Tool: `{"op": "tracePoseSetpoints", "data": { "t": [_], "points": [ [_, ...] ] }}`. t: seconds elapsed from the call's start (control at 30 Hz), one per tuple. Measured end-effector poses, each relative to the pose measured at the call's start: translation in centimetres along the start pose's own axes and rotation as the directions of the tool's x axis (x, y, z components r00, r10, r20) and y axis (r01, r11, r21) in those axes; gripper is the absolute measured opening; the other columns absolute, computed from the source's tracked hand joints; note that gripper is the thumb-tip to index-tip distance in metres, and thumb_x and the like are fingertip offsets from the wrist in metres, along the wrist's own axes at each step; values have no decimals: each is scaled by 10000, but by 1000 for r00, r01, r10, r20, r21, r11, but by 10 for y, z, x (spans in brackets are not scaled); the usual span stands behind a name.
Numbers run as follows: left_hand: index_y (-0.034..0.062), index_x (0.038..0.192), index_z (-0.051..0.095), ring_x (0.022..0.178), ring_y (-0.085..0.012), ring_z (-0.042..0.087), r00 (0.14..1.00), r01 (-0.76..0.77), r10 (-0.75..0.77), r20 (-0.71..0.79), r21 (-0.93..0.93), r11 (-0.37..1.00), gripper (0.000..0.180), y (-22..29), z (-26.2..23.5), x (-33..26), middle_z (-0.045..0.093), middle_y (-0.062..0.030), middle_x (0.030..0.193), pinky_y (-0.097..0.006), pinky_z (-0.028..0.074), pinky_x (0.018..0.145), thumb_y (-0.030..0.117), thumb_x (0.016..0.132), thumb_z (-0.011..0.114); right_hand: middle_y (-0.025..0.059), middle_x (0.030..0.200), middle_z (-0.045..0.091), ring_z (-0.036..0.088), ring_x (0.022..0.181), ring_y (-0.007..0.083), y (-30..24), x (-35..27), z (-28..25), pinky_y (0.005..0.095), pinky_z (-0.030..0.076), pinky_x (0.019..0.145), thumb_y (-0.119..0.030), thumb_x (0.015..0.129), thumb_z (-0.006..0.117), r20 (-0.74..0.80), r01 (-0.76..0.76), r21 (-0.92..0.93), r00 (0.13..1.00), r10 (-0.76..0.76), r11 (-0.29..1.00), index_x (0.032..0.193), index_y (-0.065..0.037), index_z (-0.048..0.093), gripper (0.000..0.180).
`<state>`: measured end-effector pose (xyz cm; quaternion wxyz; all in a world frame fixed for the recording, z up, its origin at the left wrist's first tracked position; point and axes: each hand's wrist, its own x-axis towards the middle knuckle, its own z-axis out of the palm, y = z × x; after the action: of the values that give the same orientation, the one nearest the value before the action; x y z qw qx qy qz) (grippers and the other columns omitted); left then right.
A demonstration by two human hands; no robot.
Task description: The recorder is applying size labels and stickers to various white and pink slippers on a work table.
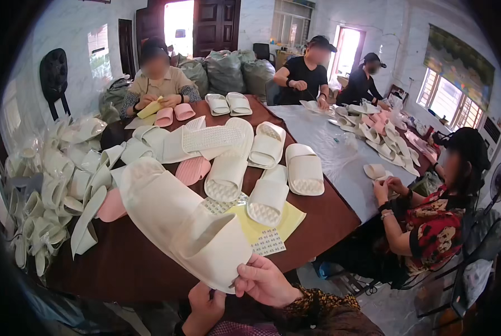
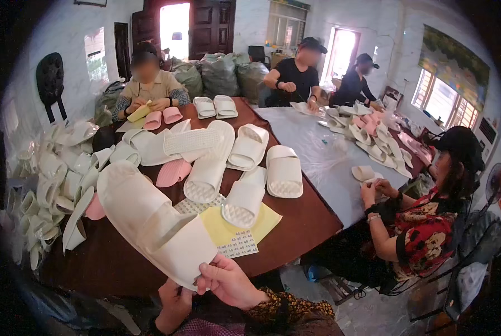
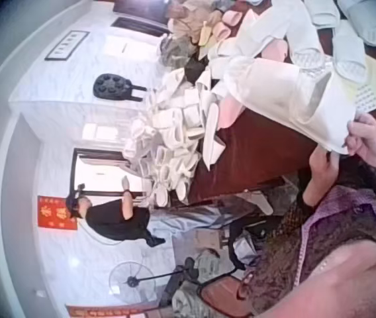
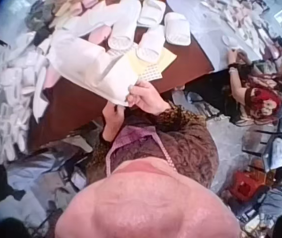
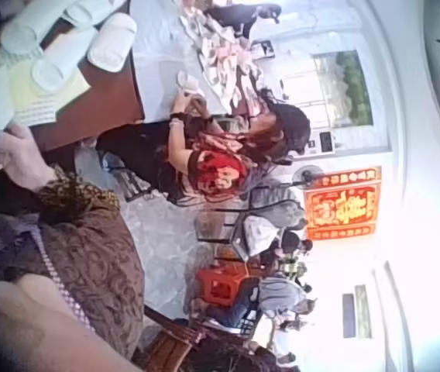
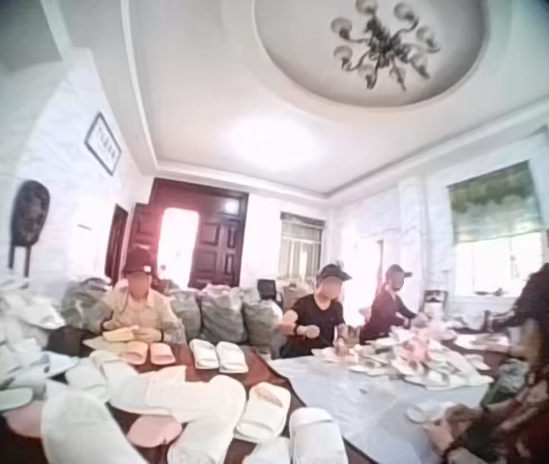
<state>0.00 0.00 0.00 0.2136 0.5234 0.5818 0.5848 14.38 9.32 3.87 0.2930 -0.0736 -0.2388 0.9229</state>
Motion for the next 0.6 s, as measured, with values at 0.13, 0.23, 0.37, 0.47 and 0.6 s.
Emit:
{"op": "tracePoseSetpoints", "data": {
  "t": [0.13, 0.23, 0.37, 0.47, 0.6],
  "points": [
    [-8, 992, 648, 744, -261, 676, 998, -56, 56, -3, 13, 998, 150, -3, 2, 0, 666, -151, 837, -324, 517, 671, 58, 861, 615, 56, 885, 620, 638, 741, 151, -1, -1, 1, 313, 554, 659, -94, 954, 547, -14, 15, 8, 1000, -15, 1000, 1168, -18, 532, 227],
    [-8, 979, 647, 733, -259, 673, 999, -32, 32, 10, 22, 999, 142, -5, 4, 0, 661, -155, 828, -325, 515, 663, 56, 858, 612, 55, 879, 619, 636, 738, 149, -2, -2, 0, 309, 553, 648, -94, 953, 546, -28, 25, -15, 999, -25, 1000, 1166, -18, 536, 226],
    [-11, 986, 642, 733, -264, 673, 1000, -6, 4, 30, 35, 999, 153, -8, 6, 0, 658, -163, 828, -326, 515, 666, 57, 853, 610, 56, 873, 617, 631, 731, 149, -4, -4, 1, 306, 552, 634, -91, 950, 548, -47, 52, -12, 997, -53, 999, 1170, -18, 538, 232],
    [-13, 1017, 633, 739, -249, 675, 1000, 14, -14, 15, 28, 1000, 176, -8, 8, 0, 665, -159, 842, -326, 515, 667, 59, 859, 603, 60, 876, 612, 627, 722, 156, -5, -5, -1, 319, 555, 635, -80, 950, 540, -42, 66, -15, 997, -67, 998, 1179, -16, 530, 238],
    [-13, 1047, 622, 744, -188, 668, 1000, 12, -12, -1, -8, 1000, 203, -7, 9, 1, 669, -145, 840, -312, 515, 675, 66, 861, 613, 65, 880, 607, 623, 723, 163, -7, -9, -1, 339, 556, 633, -65, 950, 527, -35, 77, -22, 996, -77, 997, 1189, -14, 522, 244]
  ]
}}
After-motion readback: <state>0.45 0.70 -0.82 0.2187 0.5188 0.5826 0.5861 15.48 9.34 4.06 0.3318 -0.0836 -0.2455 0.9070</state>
